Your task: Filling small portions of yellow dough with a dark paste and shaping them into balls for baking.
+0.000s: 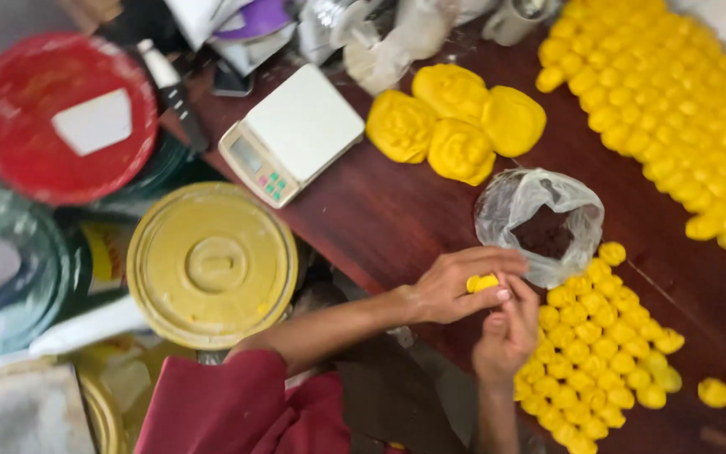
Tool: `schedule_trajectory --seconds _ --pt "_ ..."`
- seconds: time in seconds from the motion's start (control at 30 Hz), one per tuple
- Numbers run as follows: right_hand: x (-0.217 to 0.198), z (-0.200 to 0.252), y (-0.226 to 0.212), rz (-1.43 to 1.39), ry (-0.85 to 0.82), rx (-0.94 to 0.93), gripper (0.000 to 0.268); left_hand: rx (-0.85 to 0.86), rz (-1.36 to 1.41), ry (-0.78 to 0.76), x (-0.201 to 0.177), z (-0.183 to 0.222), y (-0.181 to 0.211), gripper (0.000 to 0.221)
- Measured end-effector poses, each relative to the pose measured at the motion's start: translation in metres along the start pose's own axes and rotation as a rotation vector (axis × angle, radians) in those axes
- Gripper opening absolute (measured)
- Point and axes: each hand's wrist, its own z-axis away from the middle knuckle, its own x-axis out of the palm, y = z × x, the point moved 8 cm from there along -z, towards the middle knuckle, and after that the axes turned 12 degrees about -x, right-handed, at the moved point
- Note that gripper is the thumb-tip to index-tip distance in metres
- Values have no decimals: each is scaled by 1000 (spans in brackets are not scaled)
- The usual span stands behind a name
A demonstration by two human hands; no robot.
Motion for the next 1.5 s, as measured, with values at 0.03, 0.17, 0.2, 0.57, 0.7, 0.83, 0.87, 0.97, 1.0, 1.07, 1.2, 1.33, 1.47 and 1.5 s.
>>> schedule_trajectory --seconds 0.03,0.17,0.2,0.57,0.7,0.83,0.87,0.97,1.0,1.07,1.2,1.33,1.47,1.5 --pt "1 4 1 -23 -14 -15 63 -5 -16 26 5 1 5 38" --pt "-2 37 37 -449 29 161 84 -25 365 57 25 8 5 38" --pt "-1 47 53 -679 89 253 88 -55 421 16 32 8 -1 31" --pt "-2 36 61 -442 284 333 55 -213 492 -254 51 -19 -24 41" --pt "0 45 70 -587 443 542 55 114 313 -259 6 -12 9 68" --pt "12 51 72 -575 395 626 56 35 147 -422 14 -5 -37 44" --pt "9 43 69 -472 341 576 58 -10 85 -422 19 -2 -54 39" --pt "-11 53 80 -251 313 556 57 -38 -226 -348 23 0 -92 41" --pt "-23 63 87 -114 329 592 54 -25 -448 -269 21 -2 -100 47" --pt "-27 85 98 -142 314 597 50 3 -480 -278 17 -2 -95 66" --pt "-18 106 95 102 66 431 27 -52 -409 -247 -1 -6 -80 83" --pt "22 79 100 -138 3 460 31 -142 -521 -280 9 15 -91 54" --pt "35 51 112 46 -86 282 26 -100 -420 -228 22 -3 -89 28" --pt "41 51 114 89 -106 208 19 -105 -407 -206 20 -2 -90 23"
